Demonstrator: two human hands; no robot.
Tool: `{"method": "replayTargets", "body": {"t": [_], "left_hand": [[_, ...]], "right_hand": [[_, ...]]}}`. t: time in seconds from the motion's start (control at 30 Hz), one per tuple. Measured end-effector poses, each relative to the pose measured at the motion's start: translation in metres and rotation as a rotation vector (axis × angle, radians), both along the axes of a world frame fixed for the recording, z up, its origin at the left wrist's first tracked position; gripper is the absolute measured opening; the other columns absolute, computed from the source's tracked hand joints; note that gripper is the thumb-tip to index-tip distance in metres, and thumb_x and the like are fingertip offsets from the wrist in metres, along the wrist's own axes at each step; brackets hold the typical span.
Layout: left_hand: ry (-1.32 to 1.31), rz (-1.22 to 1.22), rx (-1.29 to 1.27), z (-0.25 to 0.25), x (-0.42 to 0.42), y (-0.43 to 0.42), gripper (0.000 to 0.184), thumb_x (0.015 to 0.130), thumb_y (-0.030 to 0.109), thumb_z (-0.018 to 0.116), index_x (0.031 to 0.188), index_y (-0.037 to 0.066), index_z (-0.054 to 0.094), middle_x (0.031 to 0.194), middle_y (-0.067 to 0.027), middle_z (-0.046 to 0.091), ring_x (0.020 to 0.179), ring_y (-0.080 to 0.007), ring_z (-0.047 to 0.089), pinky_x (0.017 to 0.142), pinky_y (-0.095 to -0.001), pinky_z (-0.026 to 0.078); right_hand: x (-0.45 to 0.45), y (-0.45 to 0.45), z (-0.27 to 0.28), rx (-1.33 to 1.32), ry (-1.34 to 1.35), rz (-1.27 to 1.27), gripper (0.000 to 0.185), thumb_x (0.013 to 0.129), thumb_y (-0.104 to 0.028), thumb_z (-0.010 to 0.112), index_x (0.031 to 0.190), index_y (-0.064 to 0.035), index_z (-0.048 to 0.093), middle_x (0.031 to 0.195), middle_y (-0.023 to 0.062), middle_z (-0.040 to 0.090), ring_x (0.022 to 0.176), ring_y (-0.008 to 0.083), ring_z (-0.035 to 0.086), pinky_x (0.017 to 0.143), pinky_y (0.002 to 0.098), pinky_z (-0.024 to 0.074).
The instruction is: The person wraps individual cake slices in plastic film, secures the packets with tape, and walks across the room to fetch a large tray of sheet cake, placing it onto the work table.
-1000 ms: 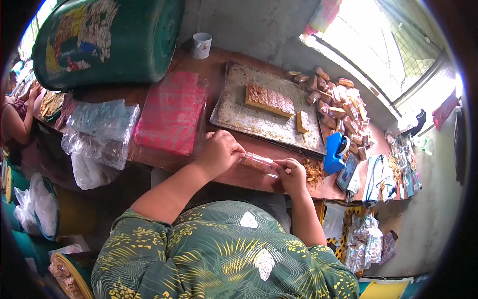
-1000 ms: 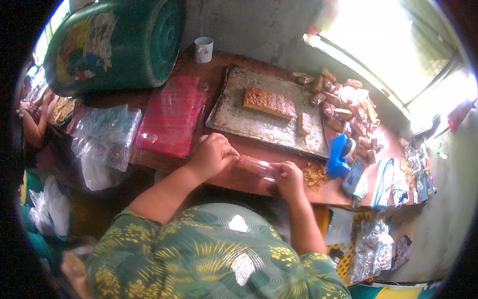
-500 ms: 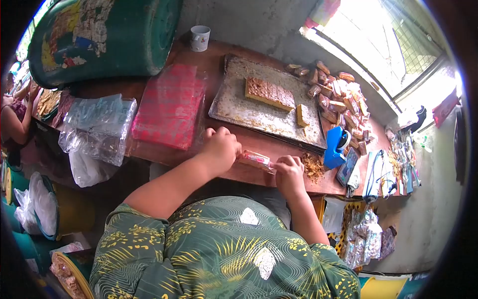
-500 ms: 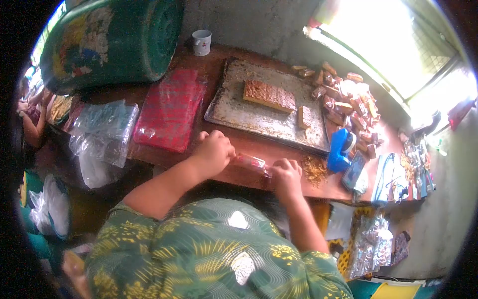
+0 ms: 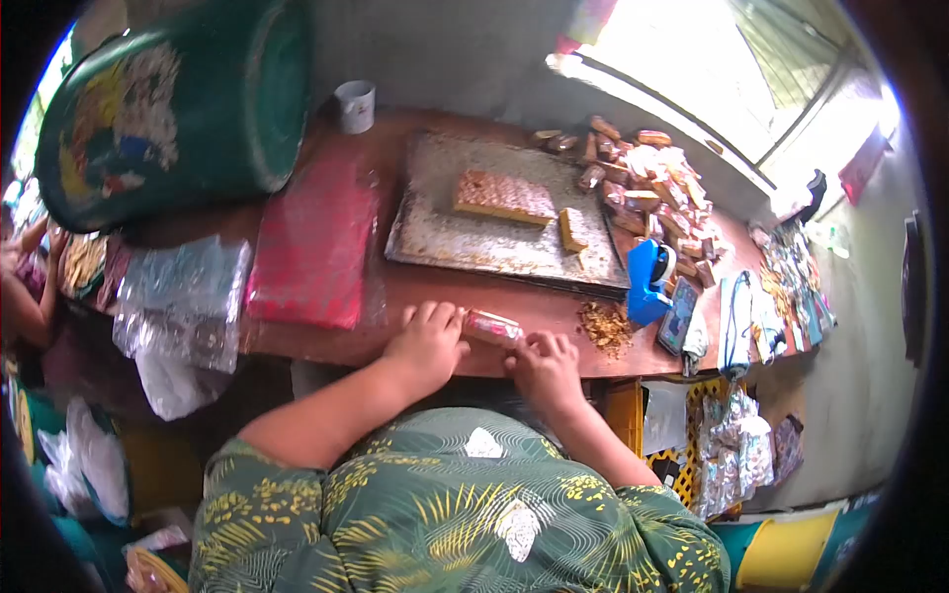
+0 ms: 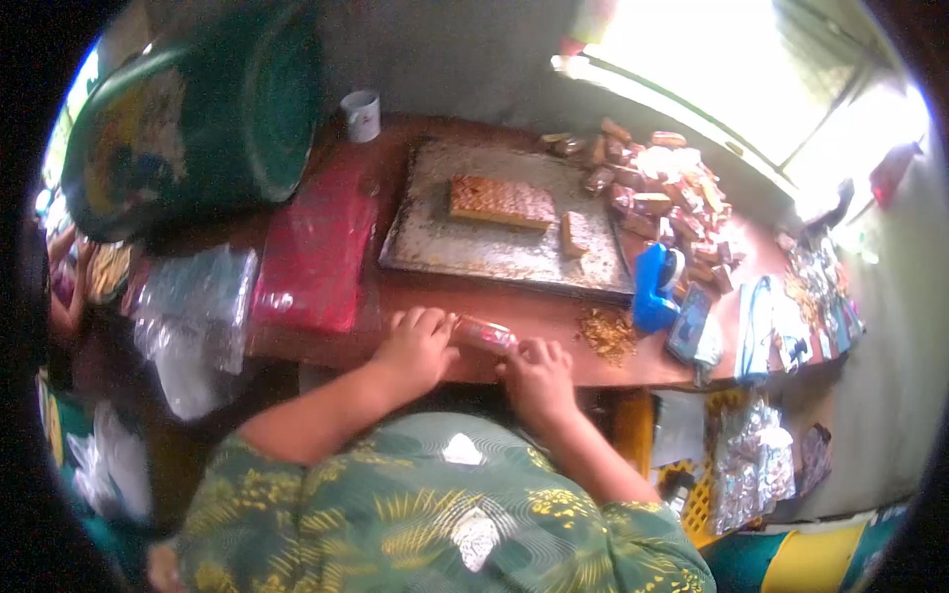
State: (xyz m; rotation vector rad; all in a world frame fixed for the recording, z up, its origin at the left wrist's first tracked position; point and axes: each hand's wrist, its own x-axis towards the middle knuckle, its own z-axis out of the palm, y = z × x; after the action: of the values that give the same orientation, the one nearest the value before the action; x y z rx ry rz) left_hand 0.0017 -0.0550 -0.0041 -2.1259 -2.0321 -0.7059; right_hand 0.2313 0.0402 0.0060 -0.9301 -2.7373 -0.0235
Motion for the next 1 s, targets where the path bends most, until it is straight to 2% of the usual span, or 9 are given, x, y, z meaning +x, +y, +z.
{"method": "replayTargets", "body": {"t": [0.07,0.2,0.27,0.4,0.57,0.63,0.7,0.83,1.0], "left_hand": [[-0.147,-0.006,-0.006,0.009,0.007,0.004,0.047,0.100,0.033,0.065,0.130,-0.002,0.060,0.125,-0.0119,0.063,0.121,-0.0311,0.056,0.107,-0.0434,0.043],[-1.646,-0.211,-0.179,0.008,0.007,0.058,0.031,0.103,0.010,0.061,0.132,-0.001,0.060,0.125,-0.0046,0.066,0.114,-0.0125,0.061,0.102,-0.0303,0.048],[-1.441,-0.252,-0.164,0.003,0.013,0.067,0.031,0.100,0.011,0.065,0.130,0.002,0.062,0.121,-0.0071,0.068,0.111,-0.0152,0.063,0.099,-0.0315,0.050],[-0.663,-0.286,0.040,-0.016,0.008,0.073,0.043,0.090,0.016,0.071,0.131,0.007,0.063,0.132,-0.0149,0.066,0.120,-0.0317,0.061,0.106,-0.0411,0.047],[-0.255,-0.361,-0.071,0.025,0.018,0.043,0.071,0.086,0.048,0.072,0.140,0.005,0.057,0.150,-0.0099,0.054,0.137,-0.0310,0.046,0.115,-0.0487,0.033],[-0.197,-0.317,-0.106,0.020,0.024,0.043,0.077,0.086,0.054,0.071,0.143,0.005,0.055,0.152,-0.0090,0.052,0.140,-0.0302,0.042,0.116,-0.0492,0.028],[-0.139,-0.289,-0.086,0.014,0.024,0.046,0.076,0.086,0.053,0.072,0.142,0.006,0.055,0.150,-0.0092,0.053,0.139,-0.0300,0.044,0.116,-0.0476,0.029],[-0.179,-0.321,-0.017,0.008,0.025,0.049,0.073,0.085,0.050,0.073,0.140,0.005,0.056,0.147,-0.0104,0.055,0.138,-0.0286,0.046,0.116,-0.0447,0.030],[-0.159,-0.332,0.049,0.009,0.027,0.050,0.069,0.085,0.047,0.074,0.137,0.005,0.058,0.143,-0.0115,0.059,0.135,-0.0287,0.050,0.115,-0.0449,0.033]], "right_hand": [[0.004,-0.014,-0.004,-0.071,0.074,0.010,0.060,0.090,-0.035,0.074,0.140,-0.0067,0.057,0.129,0.0171,0.054,0.119,0.0353,0.052,0.100,0.0491,0.0429],[0.003,-0.008,-0.002,-0.124,0.375,0.020,0.077,0.089,-0.029,0.076,0.151,0.0017,0.041,0.139,0.0224,0.048,0.125,0.0396,0.049,0.104,0.0503,0.0417],[0.000,0.004,-0.002,-0.193,0.760,0.057,0.064,0.088,-0.018,0.076,0.143,0.0022,0.051,0.138,0.0227,0.053,0.122,0.0402,0.053,0.103,0.0497,0.0432],[0.011,0.018,0.018,-0.023,0.623,0.132,0.026,0.088,-0.012,0.074,0.114,-0.0126,0.075,0.113,0.0067,0.070,0.107,0.0274,0.063,0.094,0.0429,0.0470],[0.024,0.003,0.005,-0.161,0.455,0.246,0.038,0.083,-0.015,0.077,0.121,-0.0187,0.073,0.111,0.0009,0.073,0.109,0.0273,0.065,0.097,0.0407,0.0450],[0.033,0.014,0.017,-0.324,0.426,0.234,0.045,0.083,-0.015,0.077,0.128,-0.0164,0.068,0.113,0.0024,0.072,0.110,0.0297,0.065,0.098,0.0423,0.0449],[0.054,0.044,0.021,-0.075,0.617,0.146,0.039,0.088,-0.013,0.074,0.125,-0.0043,0.064,0.116,0.0105,0.070,0.105,0.0326,0.065,0.093,0.0441,0.0487],[0.136,0.154,0.047,0.028,0.907,-0.506,0.053,0.096,-0.014,0.068,0.145,-0.0036,0.050,0.103,0.0132,0.071,0.090,0.0216,0.067,0.082,0.0375,0.0538],[0.147,0.226,0.016,-0.412,0.952,-0.552,0.058,0.095,-0.014,0.071,0.145,0.0031,0.047,0.083,0.0069,0.072,0.075,0.0122,0.066,0.069,0.0273,0.0515]]}}
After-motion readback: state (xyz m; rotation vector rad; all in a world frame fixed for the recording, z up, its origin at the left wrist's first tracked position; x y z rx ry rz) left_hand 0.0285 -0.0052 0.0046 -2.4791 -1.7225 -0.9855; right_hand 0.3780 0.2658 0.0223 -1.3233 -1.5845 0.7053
